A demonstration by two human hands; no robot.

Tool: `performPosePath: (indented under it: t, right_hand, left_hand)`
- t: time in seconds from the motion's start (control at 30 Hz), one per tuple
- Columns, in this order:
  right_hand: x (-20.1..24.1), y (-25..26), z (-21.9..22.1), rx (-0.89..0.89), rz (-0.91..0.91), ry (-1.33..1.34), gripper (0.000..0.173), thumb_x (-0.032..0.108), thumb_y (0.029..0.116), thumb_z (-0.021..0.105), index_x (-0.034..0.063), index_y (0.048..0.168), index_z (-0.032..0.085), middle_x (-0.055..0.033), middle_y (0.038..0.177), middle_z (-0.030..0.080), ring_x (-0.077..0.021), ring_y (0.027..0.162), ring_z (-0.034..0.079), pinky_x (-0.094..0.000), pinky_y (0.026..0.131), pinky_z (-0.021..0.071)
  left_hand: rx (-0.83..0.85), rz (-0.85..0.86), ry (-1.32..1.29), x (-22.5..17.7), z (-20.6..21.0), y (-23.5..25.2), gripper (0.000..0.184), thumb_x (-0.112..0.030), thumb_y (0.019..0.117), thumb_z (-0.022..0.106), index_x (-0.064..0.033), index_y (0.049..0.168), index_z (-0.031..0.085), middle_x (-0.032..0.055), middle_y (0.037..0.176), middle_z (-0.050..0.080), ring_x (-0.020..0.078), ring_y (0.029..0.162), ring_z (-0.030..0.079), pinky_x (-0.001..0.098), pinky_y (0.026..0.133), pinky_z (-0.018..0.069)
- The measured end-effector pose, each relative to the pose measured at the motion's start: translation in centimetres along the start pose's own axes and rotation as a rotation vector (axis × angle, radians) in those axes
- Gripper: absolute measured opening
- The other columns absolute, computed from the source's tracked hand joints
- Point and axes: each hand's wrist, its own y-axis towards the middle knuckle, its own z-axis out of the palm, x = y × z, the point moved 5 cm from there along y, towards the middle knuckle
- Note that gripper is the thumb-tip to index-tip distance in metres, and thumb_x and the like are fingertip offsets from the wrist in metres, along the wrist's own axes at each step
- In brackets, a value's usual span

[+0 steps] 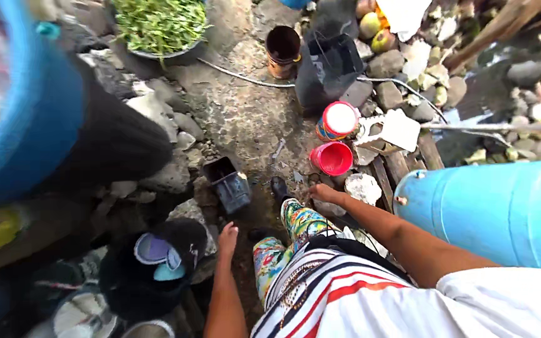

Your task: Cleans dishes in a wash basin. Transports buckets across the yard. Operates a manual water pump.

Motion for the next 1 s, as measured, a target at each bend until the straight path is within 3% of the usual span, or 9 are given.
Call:
performPosePath:
  t: [0.23,0.37,0.53,0.67,0.8,0.9,1.0]
  right_hand:
    - [-13.6,-3.8,1.2,-0.006,0.351,0.199,0.039,0.017,0.1073,0.053,-0.0001,0.142,0.058,-0.0285,0.139,0.060,-0.0442,0.134,0.055,-0.0614,0.114,0.0389]
    - [-18.5,-3.4,4.2,-0.060,0.398,0.332,0.037,0.020,0.1061,0.057,0.0012,0.138,0.062,-0.0279,0.133,0.064,-0.0444,0.127,0.060,-0.0622,0.110,0.0435]
    - [-17.1,-2.3,4.5,-0.093,0.338,0.456,0.036,0.018,0.1055,0.058,0.0010,0.138,0.063,-0.0262,0.133,0.065,-0.0428,0.128,0.060,-0.0607,0.110,0.0435]
    - [-15.4,0.1,3.4,-0.017,0.256,0.369,0.039,0.019,0.1075,0.054,0.0019,0.142,0.060,-0.0251,0.136,0.064,-0.0410,0.131,0.058,-0.0573,0.114,0.0410]
    - [-17.3,3.9,3.1,-0.080,0.273,0.370,0.039,0.021,0.1074,0.055,0.0052,0.143,0.060,-0.0247,0.132,0.066,-0.0425,0.127,0.061,-0.0614,0.110,0.0433]
    - [-18.4,4.9,2.9,-0.169,0.278,0.491,0.039,0.019,0.1066,0.056,0.0038,0.142,0.060,-0.0252,0.123,0.069,-0.0424,0.119,0.065,-0.0606,0.107,0.0455]
    - [-19.7,6.1,3.4,-0.191,0.303,0.532,0.038,0.017,0.1061,0.057,0.0039,0.141,0.061,-0.0247,0.125,0.069,-0.0420,0.120,0.064,-0.0601,0.108,0.0452]
  left_hand:
    - [0.088,-0.020,0.170,-7.1,1.3,6.2,0.046,-0.017,0.1084,0.050,0.0018,0.150,0.046,0.0269,0.141,0.057,0.0374,0.127,0.059,0.0544,0.103,0.0487]
    - [0.118,-0.026,0.243,-8.8,2.3,8.1,0.045,-0.016,0.1084,0.050,0.0017,0.150,0.046,0.0269,0.140,0.057,0.0365,0.126,0.060,0.0531,0.103,0.0497]
    - [0.170,-0.052,0.331,-9.5,3.7,8.9,0.044,-0.016,0.1081,0.051,0.0011,0.148,0.048,0.0263,0.138,0.059,0.0361,0.124,0.061,0.0525,0.102,0.0501]
    - [0.254,-0.054,0.401,-9.3,5.0,9.7,0.043,-0.016,0.1087,0.050,0.0006,0.149,0.048,0.0259,0.138,0.059,0.0353,0.125,0.061,0.0506,0.105,0.0488]
    - [0.310,-0.090,0.430,-7.8,6.4,10.7,0.043,-0.015,0.1087,0.050,0.0003,0.149,0.048,0.0249,0.138,0.060,0.0337,0.124,0.062,0.0479,0.105,0.0490]
    - [0.343,-0.126,0.466,-6.3,7.0,10.5,0.043,-0.015,0.1088,0.050,0.0002,0.149,0.048,0.0249,0.138,0.060,0.0343,0.125,0.062,0.0488,0.105,0.0490]
    - [0.381,-0.131,0.499,-4.9,7.5,10.3,0.042,-0.014,0.1088,0.050,0.0012,0.148,0.048,0.0264,0.138,0.060,0.0354,0.123,0.062,0.0487,0.104,0.0494]
